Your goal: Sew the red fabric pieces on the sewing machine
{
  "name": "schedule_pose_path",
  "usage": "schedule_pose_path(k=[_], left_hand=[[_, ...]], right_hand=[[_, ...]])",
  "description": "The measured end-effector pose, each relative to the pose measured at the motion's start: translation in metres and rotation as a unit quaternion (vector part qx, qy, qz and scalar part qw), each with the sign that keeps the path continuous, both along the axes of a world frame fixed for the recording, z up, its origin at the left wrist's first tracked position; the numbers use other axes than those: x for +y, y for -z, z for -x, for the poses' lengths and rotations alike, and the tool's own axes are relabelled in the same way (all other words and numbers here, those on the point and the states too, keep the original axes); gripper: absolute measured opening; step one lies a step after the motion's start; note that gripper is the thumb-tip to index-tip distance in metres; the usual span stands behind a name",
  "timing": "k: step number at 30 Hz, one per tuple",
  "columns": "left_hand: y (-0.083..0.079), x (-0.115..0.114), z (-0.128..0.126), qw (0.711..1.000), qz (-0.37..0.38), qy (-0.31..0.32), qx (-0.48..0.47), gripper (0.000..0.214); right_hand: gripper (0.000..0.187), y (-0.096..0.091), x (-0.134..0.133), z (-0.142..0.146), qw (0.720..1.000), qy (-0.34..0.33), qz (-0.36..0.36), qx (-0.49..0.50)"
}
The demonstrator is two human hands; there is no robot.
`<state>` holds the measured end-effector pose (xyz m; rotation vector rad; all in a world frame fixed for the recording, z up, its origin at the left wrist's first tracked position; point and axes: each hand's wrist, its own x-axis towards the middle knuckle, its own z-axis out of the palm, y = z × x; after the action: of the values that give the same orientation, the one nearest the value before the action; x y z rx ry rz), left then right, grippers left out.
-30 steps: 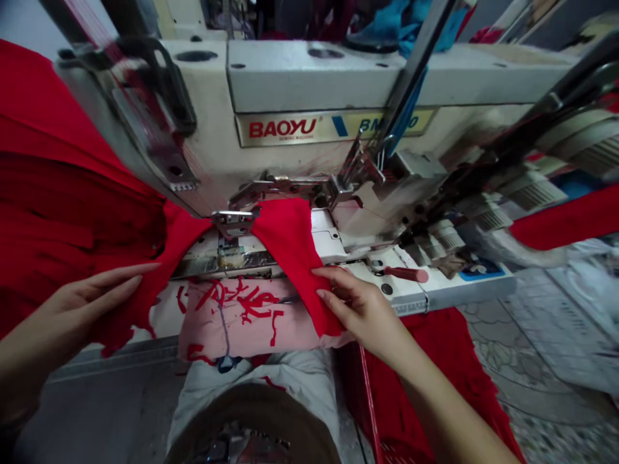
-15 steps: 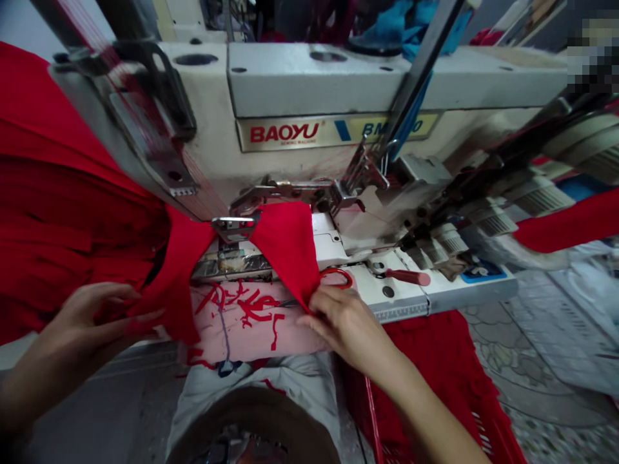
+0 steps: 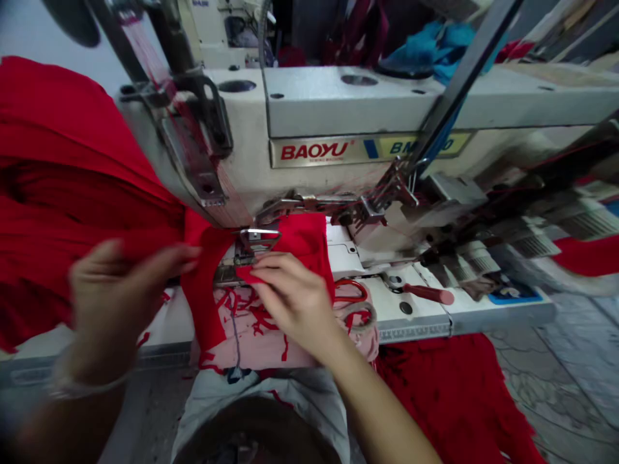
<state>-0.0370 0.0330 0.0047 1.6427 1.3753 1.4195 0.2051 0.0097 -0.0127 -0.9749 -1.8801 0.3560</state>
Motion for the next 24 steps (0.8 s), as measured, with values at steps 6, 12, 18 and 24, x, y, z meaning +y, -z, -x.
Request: schedule_pose_path(k=[6,12,18,24], left_hand=[[0.032,0.006,-0.026,0.848,-0.241,0.109,0.460,0.032],[0.026,-0.007,-0.026,0.785,-0.201,0.063,0.582,0.040],[0.032,-0.006,-0.027,0.798,-0.211,0.080,0.559,0.040],[0.035,-0.004,-0.023,0.807,-0.209,0.098,0.544,0.042]], right_hand=[[0.026,0.031,0.010,0.023,0.938,0.131,-0.156,-0.280],[0.026,0.029,0.007,0.025,0.953,0.129,-0.136,-0.237],[0.030,0.025,0.010,0.033,0.936,0.131,-0.132,-0.299],[0.030,0.024,0.009,0.028,0.933,0.114,-0.145,-0.310]])
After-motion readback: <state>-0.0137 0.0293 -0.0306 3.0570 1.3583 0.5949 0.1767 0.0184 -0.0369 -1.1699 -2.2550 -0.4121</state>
